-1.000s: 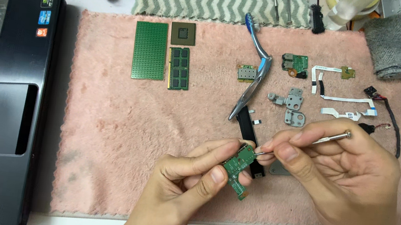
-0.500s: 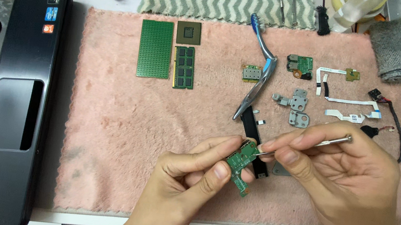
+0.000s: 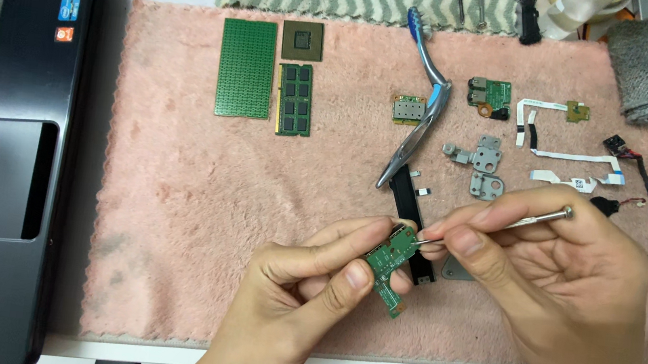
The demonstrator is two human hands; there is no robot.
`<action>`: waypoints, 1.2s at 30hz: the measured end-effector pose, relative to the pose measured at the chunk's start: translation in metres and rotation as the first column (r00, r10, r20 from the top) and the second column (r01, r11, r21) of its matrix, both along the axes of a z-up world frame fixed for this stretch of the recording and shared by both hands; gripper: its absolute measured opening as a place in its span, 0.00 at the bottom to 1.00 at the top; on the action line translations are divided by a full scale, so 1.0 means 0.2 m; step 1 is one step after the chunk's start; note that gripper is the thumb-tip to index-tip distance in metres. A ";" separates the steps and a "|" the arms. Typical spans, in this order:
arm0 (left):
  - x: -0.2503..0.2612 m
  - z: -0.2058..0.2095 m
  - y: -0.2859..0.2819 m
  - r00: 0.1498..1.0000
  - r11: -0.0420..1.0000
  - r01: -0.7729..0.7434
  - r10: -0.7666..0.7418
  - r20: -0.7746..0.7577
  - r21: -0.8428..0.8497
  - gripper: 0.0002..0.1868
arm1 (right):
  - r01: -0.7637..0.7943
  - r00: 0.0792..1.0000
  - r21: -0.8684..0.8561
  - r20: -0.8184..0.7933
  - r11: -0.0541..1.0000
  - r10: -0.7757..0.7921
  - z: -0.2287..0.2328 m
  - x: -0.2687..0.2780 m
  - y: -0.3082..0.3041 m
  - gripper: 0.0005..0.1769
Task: The person cleans a green RAM module using a metal tool to scrape the gold contacts and a toothbrush to brush the surface. They then pick up a small green circuit board and repeat the cleaning process with the same tools.
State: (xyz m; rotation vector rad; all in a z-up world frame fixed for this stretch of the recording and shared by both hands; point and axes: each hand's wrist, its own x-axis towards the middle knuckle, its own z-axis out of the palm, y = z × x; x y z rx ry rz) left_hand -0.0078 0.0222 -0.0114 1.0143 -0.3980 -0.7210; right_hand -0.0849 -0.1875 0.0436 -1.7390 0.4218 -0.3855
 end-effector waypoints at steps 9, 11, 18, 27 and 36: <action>0.00 0.00 0.00 1.000 1.000 -0.004 0.004 0.012 0.006 0.22 | 0.010 1.000 -0.016 0.003 1.000 -0.010 -0.01 -0.01 0.01 0.13; 0.00 -0.01 0.00 1.000 1.000 -0.013 0.012 0.022 0.017 0.22 | 0.010 1.000 -0.009 0.007 1.000 -0.010 -0.01 -0.01 0.01 0.13; -0.01 -0.01 0.00 1.000 0.999 -0.020 0.020 0.018 0.027 0.22 | 0.010 1.000 -0.003 -0.010 1.000 -0.010 -0.01 0.00 0.01 0.12; 0.00 -0.03 0.00 0.999 0.999 -0.027 0.026 0.036 0.025 0.22 | 0.019 1.000 0.020 -0.013 1.000 -0.018 -0.01 0.00 0.01 0.10; -0.01 -0.02 0.00 0.999 1.000 -0.030 0.030 0.029 -0.007 0.21 | 0.025 1.000 -0.014 -0.006 1.000 -0.025 -0.01 -0.01 0.02 0.12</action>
